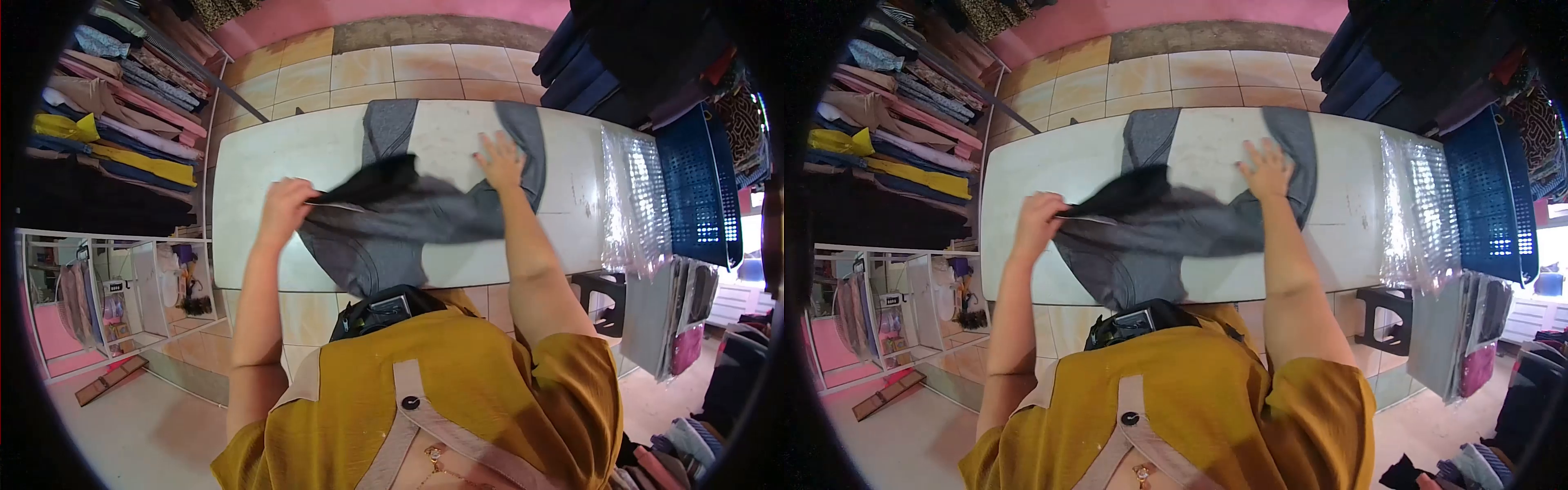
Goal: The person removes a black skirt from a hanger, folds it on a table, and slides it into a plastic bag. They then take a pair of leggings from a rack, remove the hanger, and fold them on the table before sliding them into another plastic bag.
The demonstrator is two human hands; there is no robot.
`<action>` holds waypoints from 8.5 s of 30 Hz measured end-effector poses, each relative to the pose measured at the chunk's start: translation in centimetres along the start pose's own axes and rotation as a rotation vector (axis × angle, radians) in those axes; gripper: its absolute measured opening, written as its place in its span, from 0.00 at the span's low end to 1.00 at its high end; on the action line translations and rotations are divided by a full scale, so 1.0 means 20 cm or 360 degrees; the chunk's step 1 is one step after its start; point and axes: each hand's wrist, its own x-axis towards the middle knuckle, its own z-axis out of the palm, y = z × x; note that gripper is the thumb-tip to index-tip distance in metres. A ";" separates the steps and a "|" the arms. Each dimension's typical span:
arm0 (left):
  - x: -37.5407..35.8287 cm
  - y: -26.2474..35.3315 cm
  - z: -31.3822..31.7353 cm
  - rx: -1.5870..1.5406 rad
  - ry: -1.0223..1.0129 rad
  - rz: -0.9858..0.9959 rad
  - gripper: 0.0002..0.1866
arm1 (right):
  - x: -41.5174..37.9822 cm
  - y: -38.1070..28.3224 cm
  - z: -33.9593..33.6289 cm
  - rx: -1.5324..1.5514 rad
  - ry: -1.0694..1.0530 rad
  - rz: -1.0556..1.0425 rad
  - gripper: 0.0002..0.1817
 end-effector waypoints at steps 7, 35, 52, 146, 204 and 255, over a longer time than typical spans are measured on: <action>-0.57 -0.30 -0.18 0.0292 0.0154 -0.0194 0.13 | -0.46 0.06 0.00 0.0117 0.0166 0.0378 0.30; -0.74 -0.14 0.32 -0.0421 -0.0144 -0.0702 0.23 | 0.35 -0.27 -0.06 -0.0583 0.0061 -0.0359 0.12; -0.87 -0.62 -0.21 0.0149 -0.0813 -0.1034 0.22 | -0.64 0.91 -0.26 -0.0051 0.0716 0.0641 0.27; -0.68 -0.67 0.05 -0.1440 0.1207 -0.1843 0.27 | -1.05 1.01 -0.37 0.1892 0.0990 0.1591 0.14; 0.01 0.06 0.69 -0.2086 -0.0223 -0.0946 0.26 | -0.57 0.97 -0.30 0.0961 0.1016 0.1346 0.25; -0.93 -0.09 0.38 -0.1885 0.1488 -0.2209 0.20 | -0.70 -0.65 -0.19 0.0512 0.0085 -0.0626 0.33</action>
